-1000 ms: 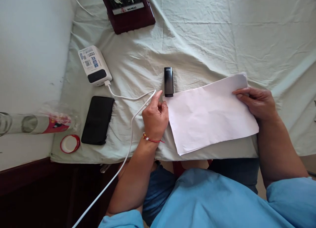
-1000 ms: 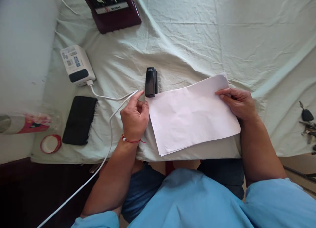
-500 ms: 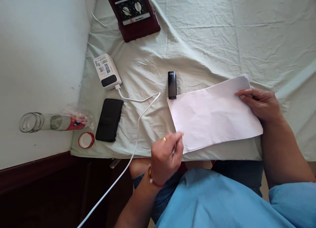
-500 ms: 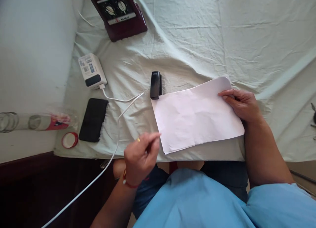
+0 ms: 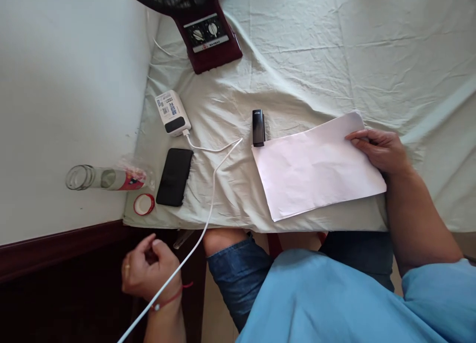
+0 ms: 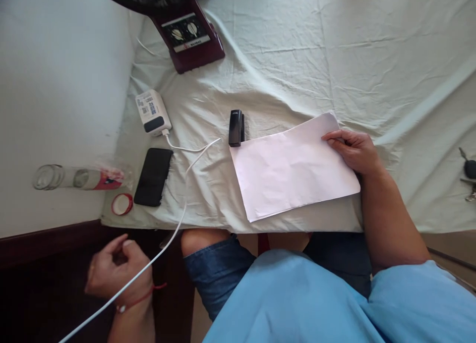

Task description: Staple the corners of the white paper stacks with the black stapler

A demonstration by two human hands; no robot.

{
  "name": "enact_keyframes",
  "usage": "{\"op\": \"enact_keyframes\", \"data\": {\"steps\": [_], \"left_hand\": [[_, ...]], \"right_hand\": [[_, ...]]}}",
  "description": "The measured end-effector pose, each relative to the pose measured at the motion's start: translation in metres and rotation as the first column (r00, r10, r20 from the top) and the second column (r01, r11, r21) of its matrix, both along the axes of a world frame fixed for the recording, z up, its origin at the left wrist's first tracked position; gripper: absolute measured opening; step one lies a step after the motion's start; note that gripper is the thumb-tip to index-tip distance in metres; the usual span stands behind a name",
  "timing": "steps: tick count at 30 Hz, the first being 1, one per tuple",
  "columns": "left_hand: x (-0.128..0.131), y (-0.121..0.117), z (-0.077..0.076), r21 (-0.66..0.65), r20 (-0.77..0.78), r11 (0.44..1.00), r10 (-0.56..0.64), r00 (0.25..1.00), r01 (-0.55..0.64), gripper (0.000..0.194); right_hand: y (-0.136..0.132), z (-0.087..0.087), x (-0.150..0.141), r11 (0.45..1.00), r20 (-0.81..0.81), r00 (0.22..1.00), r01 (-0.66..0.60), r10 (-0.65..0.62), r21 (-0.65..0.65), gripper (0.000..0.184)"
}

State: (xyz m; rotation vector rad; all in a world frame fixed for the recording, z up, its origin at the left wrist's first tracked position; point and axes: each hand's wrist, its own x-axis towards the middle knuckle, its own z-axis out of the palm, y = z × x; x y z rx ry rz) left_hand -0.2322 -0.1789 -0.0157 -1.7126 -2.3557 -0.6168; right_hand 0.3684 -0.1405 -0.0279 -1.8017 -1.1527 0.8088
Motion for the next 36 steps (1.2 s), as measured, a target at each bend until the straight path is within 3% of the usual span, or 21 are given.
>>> {"op": "enact_keyframes", "data": {"steps": [3,5,7,10,15,21,36], "left_hand": [[0.001,0.053,0.01,-0.04,-0.074,0.994,-0.106,0.992,0.103,0.052],[0.012,0.083,0.012,-0.116,-0.045,0.98,-0.171,0.984,0.165,0.062],[0.028,0.105,0.011,-0.212,-0.014,0.962,-0.178,0.984,0.171,0.075],[0.049,0.125,0.007,-0.328,-0.017,0.935,-0.146,0.989,0.133,0.078],[0.058,0.137,0.005,-0.365,-0.034,0.93,-0.042,0.999,0.027,0.085],[0.057,0.143,0.009,-0.401,0.021,0.91,-0.109,0.994,0.108,0.09],[0.074,0.152,0.014,-0.397,0.042,0.917,-0.031,0.999,0.045,0.089]], "right_hand": [[0.001,0.002,-0.001,0.999,-0.018,0.999,0.04,-0.04,0.02,0.019],[0.002,0.002,-0.002,0.998,-0.042,0.998,0.056,-0.055,0.018,0.017],[0.002,0.001,-0.002,0.998,-0.069,0.996,0.063,-0.061,0.018,0.016],[0.003,-0.003,0.0,0.998,-0.09,0.995,0.056,-0.052,0.033,0.018],[0.004,-0.008,0.001,0.998,-0.106,0.994,0.041,-0.036,0.047,0.025],[0.004,-0.006,0.0,0.998,-0.101,0.995,0.031,-0.027,0.046,0.025],[0.003,-0.002,-0.002,0.999,-0.109,0.994,0.029,-0.026,0.025,0.024]]}}
